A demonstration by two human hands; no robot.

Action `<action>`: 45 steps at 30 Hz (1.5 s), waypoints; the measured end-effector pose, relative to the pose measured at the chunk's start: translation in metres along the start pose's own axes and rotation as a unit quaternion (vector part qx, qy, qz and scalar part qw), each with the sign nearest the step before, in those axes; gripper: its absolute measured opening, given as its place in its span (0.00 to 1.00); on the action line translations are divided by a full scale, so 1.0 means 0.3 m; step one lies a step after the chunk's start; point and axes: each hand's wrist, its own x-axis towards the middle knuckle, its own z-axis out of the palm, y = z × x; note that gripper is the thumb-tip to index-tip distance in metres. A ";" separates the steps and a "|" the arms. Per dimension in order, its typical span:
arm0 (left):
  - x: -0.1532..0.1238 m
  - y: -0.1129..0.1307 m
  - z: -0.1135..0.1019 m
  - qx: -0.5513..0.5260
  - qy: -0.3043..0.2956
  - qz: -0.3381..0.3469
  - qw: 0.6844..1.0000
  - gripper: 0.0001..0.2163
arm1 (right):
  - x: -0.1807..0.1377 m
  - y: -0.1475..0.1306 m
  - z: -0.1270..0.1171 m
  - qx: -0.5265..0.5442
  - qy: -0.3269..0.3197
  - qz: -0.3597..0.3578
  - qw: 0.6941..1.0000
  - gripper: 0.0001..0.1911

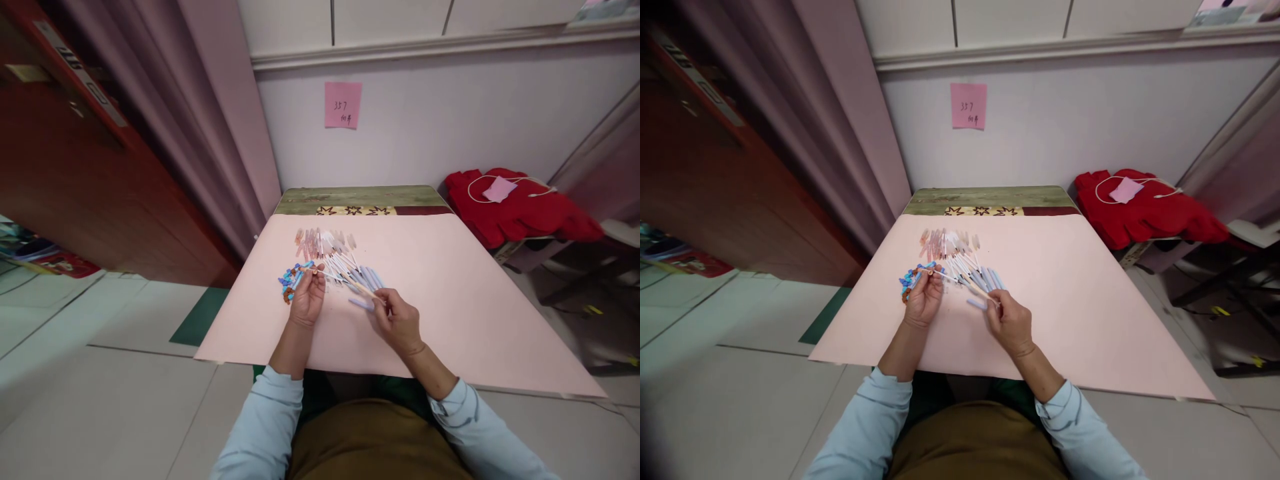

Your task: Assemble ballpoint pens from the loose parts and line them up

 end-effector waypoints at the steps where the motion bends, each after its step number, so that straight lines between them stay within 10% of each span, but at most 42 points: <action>1: 0.000 -0.001 -0.002 0.003 -0.001 0.001 1.000 0.07 | 0.000 0.002 -0.003 0.012 0.002 0.013 1.000 0.09; 45: -0.030 -0.009 0.000 0.078 -0.110 -0.063 0.989 0.04 | 0.080 -0.091 0.041 0.007 -0.060 0.061 0.996 0.09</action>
